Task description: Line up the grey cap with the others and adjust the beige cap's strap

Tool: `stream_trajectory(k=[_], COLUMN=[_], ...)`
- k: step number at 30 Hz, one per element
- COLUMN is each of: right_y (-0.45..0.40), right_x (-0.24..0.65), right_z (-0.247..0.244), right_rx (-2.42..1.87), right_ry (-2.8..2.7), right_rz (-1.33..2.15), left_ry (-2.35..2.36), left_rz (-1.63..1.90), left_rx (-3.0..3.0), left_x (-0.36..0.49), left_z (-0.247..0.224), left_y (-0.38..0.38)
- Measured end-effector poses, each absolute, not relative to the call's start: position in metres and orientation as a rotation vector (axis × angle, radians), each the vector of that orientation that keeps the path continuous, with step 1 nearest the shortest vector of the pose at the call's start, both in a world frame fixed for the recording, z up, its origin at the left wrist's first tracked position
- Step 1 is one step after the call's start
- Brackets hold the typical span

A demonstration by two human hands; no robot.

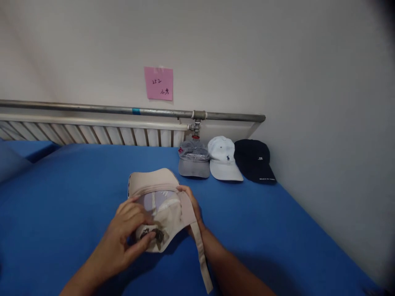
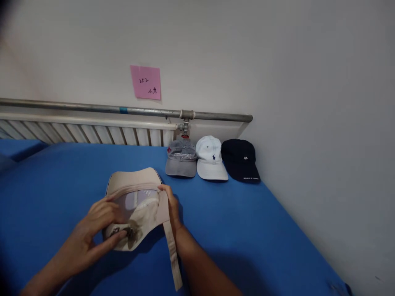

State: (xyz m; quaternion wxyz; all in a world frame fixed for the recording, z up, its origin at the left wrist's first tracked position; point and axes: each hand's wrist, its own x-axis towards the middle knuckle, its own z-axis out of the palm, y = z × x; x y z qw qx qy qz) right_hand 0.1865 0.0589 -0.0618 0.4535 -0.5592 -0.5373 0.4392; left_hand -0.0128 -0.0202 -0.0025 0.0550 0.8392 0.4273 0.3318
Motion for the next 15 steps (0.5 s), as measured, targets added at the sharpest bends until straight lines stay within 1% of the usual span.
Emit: stream_trajectory(k=[3, 5, 11, 15], right_y=[0.049, 0.037, -0.005, -0.028], right_x=[0.193, 0.198, 0.226, 0.241], right_z=[-0.060, -0.061, -0.063, -0.053], right_rx=[-1.335, -1.264, -1.034, -0.813], right_ry=[-1.334, -1.419, -1.894, -2.134], right_rz=[1.098, 0.997, 0.413, 0.108], left_ry=[1.329, 1.362, 1.382, 1.358], left_rz=[0.975, 0.896, 0.666, 0.575], left_rx=[2.432, 2.408, 2.391, 2.405], left_x=[-0.019, -0.024, -0.036, -0.037], left_z=[-0.003, -0.003, 0.001, 0.008], left_y=[-0.019, -0.019, -0.023, -0.025])
